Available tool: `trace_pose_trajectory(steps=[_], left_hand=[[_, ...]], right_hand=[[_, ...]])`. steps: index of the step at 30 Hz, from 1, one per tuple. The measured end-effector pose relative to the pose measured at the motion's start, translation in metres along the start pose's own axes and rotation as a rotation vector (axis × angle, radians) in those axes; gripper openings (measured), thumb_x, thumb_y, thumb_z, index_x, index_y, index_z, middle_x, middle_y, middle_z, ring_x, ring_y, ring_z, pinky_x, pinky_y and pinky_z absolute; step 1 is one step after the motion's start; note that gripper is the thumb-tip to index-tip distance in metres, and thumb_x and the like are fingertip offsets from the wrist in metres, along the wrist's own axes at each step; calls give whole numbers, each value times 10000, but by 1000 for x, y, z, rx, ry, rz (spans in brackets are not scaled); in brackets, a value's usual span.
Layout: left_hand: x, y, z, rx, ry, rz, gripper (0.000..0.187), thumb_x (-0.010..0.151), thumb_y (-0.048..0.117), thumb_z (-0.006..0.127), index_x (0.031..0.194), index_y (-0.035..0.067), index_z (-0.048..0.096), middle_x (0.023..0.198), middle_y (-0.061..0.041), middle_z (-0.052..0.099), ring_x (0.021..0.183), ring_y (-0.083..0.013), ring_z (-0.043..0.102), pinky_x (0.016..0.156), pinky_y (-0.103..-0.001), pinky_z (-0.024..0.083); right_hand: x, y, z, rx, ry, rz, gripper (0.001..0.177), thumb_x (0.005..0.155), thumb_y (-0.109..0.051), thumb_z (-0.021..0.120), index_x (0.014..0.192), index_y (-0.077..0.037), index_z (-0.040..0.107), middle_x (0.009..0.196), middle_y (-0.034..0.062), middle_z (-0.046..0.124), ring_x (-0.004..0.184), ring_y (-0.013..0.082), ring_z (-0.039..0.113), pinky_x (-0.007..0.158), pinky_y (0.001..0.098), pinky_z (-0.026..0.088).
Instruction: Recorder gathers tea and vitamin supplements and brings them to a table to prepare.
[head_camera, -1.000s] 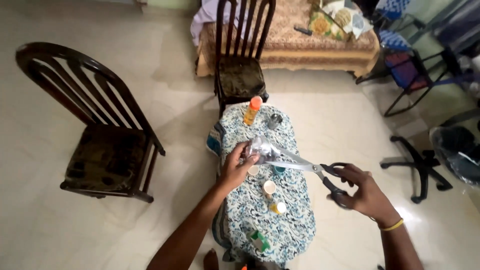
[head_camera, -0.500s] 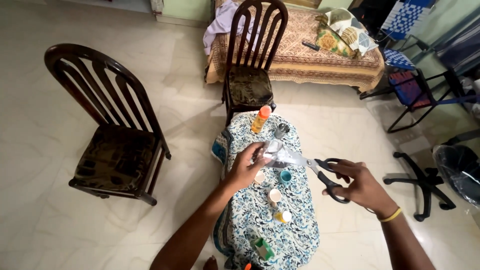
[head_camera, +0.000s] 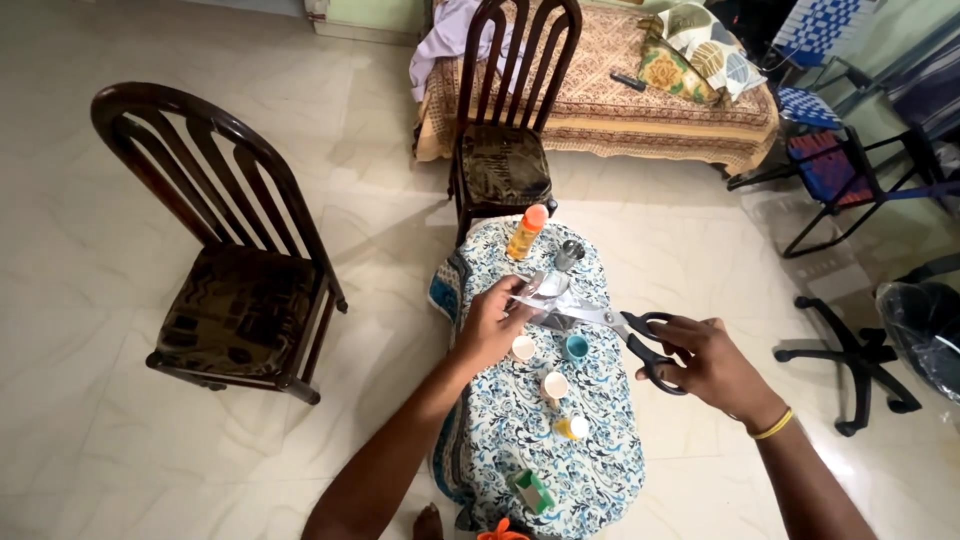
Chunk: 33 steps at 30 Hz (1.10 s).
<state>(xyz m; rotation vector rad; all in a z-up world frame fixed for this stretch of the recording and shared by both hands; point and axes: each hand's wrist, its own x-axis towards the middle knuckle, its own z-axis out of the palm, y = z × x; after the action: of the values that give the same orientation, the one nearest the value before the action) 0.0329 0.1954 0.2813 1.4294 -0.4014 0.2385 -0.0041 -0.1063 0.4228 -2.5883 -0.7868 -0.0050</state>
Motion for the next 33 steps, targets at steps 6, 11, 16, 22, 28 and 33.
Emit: trace_pose_trajectory(steps=[6, 11, 16, 22, 28, 33], left_hand=[[-2, 5, 0, 42, -58, -18, 216, 976, 70, 691, 1160, -40, 669, 975, -80, 732, 836, -111, 650, 723, -277, 538], [-2, 19, -6, 60, -82, -162, 173, 980, 100, 714, 1083, -38, 716, 867, -105, 725, 723, -122, 607, 643, -293, 507], [-4, 15, -4, 184, -53, 38, 215, 959, 140, 741, 1096, -17, 688, 898, -99, 749, 764, -123, 664, 664, -303, 523], [-4, 20, -3, 235, -102, 76, 229, 958, 148, 728, 1113, -12, 674, 988, -129, 707, 830, -162, 677, 708, -328, 531], [-1, 18, -3, 302, -99, 61, 209, 963, 135, 727, 1114, -7, 700, 999, -120, 724, 862, -207, 694, 746, -363, 531], [-2, 15, 3, 297, -106, 129, 241, 950, 109, 712, 1150, -15, 661, 1054, -138, 697, 934, -238, 701, 778, -381, 549]], right_hand=[[9, -26, -3, 23, -50, 149, 694, 600, -316, 938, 1170, 10, 712, 805, 129, 669, 637, 219, 593, 691, 352, 453], [13, -35, 1, -24, 19, -14, 625, 629, -302, 893, 1141, 16, 726, 748, 129, 655, 587, 228, 572, 662, 392, 431], [17, -40, 6, 46, -14, 56, 642, 610, -281, 912, 1149, 15, 728, 738, 159, 655, 548, 252, 557, 584, 385, 471], [27, -61, 2, 102, -56, 110, 749, 539, -295, 951, 1186, 2, 718, 751, 167, 681, 528, 269, 554, 512, 389, 491], [28, -50, 9, 90, 6, -72, 654, 621, -320, 911, 1131, 39, 715, 916, 193, 712, 622, 271, 639, 595, 395, 535], [26, -55, 13, 109, 16, -41, 702, 568, -341, 948, 1092, 53, 696, 995, 205, 728, 647, 278, 680, 621, 380, 572]])
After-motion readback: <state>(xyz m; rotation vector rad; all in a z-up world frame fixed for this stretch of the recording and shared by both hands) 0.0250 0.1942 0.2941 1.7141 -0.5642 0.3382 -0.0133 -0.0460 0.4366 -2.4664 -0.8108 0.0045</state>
